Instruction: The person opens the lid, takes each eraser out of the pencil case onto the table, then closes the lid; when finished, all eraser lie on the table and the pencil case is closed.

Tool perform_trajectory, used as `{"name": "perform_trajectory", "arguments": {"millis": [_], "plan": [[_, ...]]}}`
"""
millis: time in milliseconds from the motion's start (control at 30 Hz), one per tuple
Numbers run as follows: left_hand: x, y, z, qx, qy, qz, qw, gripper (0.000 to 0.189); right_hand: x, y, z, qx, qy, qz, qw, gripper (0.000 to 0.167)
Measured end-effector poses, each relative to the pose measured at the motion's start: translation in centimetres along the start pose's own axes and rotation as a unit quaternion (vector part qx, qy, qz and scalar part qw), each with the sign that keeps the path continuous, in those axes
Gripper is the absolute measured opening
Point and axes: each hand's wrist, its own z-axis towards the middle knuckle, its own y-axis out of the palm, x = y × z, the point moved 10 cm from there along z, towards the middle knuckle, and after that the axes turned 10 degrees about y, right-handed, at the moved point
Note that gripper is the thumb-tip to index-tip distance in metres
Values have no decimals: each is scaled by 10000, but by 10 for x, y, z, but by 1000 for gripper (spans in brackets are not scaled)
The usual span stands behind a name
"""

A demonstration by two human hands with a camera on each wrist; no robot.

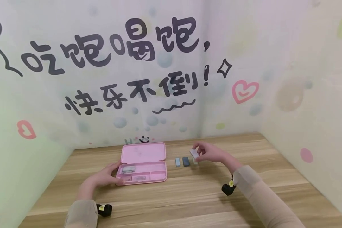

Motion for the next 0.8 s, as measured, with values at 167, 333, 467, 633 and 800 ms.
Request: {"name": "perform_trajectory", "arguments": {"millis": [167, 333, 467, 633, 800], "plan": [[1, 0, -1, -13, -68, 50, 10000, 105, 15, -6, -6, 212, 142, -3, 9997, 40], [0, 1, -1, -36, -97, 67, 9999, 105, 28, -11, -9, 420, 245, 15, 9988, 40], [-1, 2, -1, -25, -91, 68, 9999, 105, 39, -13, -8, 604, 386, -76, 9974, 42], [-1, 1, -1, -15, -112, 90, 9999, 105, 51, -14, -8, 747, 521, -118, 9958, 45], [-1, 1, -1, -15, -136, 75, 9999, 105, 64, -12, -8, 822, 826, -28, 9932, 47]]}}
